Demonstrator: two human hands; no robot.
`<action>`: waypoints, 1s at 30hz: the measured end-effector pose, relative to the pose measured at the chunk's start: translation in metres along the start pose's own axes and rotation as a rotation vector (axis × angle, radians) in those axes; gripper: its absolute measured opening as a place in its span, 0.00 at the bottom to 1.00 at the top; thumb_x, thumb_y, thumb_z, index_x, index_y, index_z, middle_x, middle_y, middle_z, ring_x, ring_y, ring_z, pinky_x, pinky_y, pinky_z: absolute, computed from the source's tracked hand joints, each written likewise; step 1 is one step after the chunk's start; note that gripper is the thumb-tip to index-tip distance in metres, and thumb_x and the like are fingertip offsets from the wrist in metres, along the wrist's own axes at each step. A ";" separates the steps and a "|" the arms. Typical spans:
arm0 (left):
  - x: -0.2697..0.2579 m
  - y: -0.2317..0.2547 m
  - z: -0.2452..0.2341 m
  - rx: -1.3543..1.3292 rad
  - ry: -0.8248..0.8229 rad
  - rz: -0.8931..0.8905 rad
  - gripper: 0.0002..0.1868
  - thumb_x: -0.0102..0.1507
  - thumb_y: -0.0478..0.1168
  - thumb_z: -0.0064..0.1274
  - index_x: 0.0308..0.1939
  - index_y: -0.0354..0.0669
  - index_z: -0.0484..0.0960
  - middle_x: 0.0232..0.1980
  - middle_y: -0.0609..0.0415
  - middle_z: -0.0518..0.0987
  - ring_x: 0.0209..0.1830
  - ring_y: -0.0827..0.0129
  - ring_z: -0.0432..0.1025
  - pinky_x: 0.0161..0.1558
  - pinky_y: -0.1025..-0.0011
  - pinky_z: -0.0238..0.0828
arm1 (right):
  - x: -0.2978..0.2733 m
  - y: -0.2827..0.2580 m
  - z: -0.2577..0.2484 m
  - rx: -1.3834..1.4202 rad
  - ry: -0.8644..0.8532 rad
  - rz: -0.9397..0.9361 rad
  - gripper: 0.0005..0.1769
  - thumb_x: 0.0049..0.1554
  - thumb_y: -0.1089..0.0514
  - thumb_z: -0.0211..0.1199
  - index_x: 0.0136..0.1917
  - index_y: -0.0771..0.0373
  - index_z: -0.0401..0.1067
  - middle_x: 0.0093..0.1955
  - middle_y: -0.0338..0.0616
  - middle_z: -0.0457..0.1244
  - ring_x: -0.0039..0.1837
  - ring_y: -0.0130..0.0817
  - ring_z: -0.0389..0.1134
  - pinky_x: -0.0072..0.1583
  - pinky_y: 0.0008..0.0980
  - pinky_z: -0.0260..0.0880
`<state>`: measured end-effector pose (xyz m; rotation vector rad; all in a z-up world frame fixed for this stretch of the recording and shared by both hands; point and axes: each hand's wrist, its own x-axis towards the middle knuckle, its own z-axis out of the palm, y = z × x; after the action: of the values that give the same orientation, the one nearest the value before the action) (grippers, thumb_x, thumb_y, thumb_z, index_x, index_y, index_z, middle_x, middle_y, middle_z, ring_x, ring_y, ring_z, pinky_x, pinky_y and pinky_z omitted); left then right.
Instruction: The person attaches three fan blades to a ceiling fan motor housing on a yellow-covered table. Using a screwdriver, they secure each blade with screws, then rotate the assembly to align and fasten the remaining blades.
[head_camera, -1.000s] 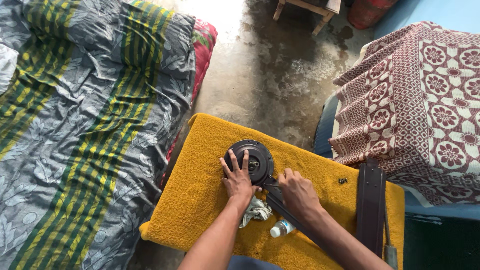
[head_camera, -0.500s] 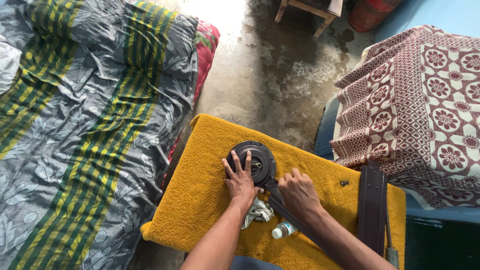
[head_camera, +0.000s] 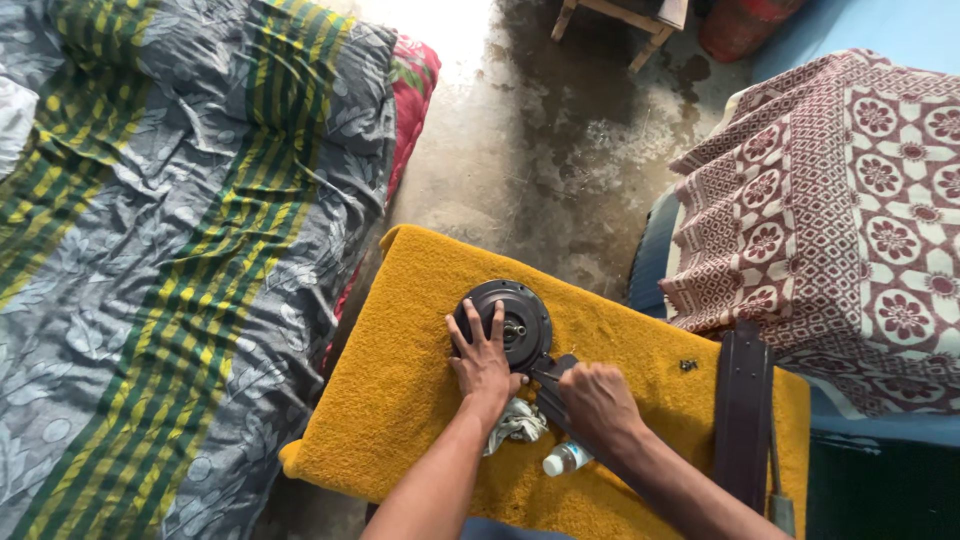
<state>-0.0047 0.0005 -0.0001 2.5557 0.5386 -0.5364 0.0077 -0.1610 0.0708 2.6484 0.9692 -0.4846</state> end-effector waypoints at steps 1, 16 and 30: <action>0.001 0.003 0.000 -0.010 0.008 0.003 0.73 0.46 0.57 0.77 0.79 0.72 0.33 0.81 0.43 0.29 0.80 0.31 0.28 0.59 0.35 0.71 | 0.000 0.002 -0.003 0.045 -0.164 0.069 0.08 0.57 0.68 0.56 0.39 0.67 0.75 0.37 0.50 0.69 0.35 0.34 0.72 0.39 0.37 0.76; 0.000 0.007 -0.003 0.002 -0.014 -0.001 0.72 0.47 0.57 0.76 0.79 0.72 0.34 0.82 0.43 0.29 0.80 0.31 0.29 0.57 0.39 0.73 | 0.018 0.012 -0.013 -0.079 -0.203 -0.164 0.07 0.57 0.64 0.61 0.42 0.70 0.76 0.38 0.53 0.69 0.35 0.36 0.71 0.37 0.36 0.73; -0.004 0.002 0.009 0.012 0.080 0.029 0.71 0.48 0.55 0.76 0.79 0.71 0.35 0.81 0.42 0.30 0.80 0.29 0.30 0.57 0.40 0.74 | 0.023 0.020 0.031 0.631 -0.284 0.643 0.22 0.51 0.43 0.69 0.51 0.62 0.80 0.50 0.59 0.71 0.56 0.53 0.74 0.59 0.51 0.74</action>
<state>-0.0100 -0.0072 -0.0049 2.6011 0.5271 -0.4306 0.0306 -0.1743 0.0363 3.0623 -0.1800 -1.0872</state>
